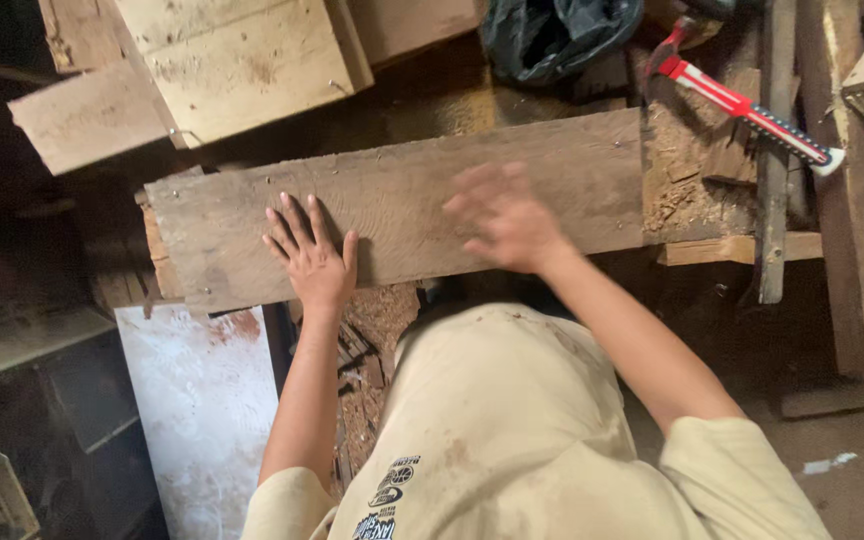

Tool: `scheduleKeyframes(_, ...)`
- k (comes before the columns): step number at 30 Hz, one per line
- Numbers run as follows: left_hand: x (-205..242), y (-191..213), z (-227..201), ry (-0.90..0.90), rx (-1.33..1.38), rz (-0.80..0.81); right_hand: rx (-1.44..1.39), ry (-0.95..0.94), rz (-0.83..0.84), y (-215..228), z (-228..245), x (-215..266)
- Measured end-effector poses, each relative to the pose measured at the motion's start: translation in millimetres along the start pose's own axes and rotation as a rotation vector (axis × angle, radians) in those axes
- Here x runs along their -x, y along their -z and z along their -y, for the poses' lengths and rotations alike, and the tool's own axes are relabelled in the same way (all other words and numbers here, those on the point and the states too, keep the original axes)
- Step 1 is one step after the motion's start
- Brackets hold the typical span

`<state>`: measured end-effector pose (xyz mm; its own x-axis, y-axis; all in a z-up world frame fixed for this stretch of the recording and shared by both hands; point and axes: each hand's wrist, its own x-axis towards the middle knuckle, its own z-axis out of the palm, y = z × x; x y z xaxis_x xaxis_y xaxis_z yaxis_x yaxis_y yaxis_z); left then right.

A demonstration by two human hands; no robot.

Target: The person hammers nails into a wooden plank using a hammer. They then flip the plank over and wipe its surface with both hands.

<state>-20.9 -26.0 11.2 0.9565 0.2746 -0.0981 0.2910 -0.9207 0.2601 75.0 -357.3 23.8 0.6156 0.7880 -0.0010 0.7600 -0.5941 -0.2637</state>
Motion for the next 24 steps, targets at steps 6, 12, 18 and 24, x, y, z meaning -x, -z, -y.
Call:
scheduleKeyframes(6, 0.8, -6.8, 2.6, -0.003, -0.017, -0.002, 0.458, 0.183, -0.037, 26.8, -33.5, -21.3)
scheduleKeyframes(12, 0.0, -3.9, 3.2, 0.035, -0.036, 0.044, 0.105, -0.713, 0.146, 51.5, -122.8, 41.7)
scheduleKeyframes(18, -12.6, 14.6, -58.7, -0.129, 0.180, 0.128, 0.237, -0.694, -0.149, 34.8, -110.5, 60.3)
scheduleKeyframes(24, -37.2, -10.4, -169.3, -0.898, -0.119, 0.478, 0.046, -0.566, -0.281, -19.0, -56.3, 44.3)
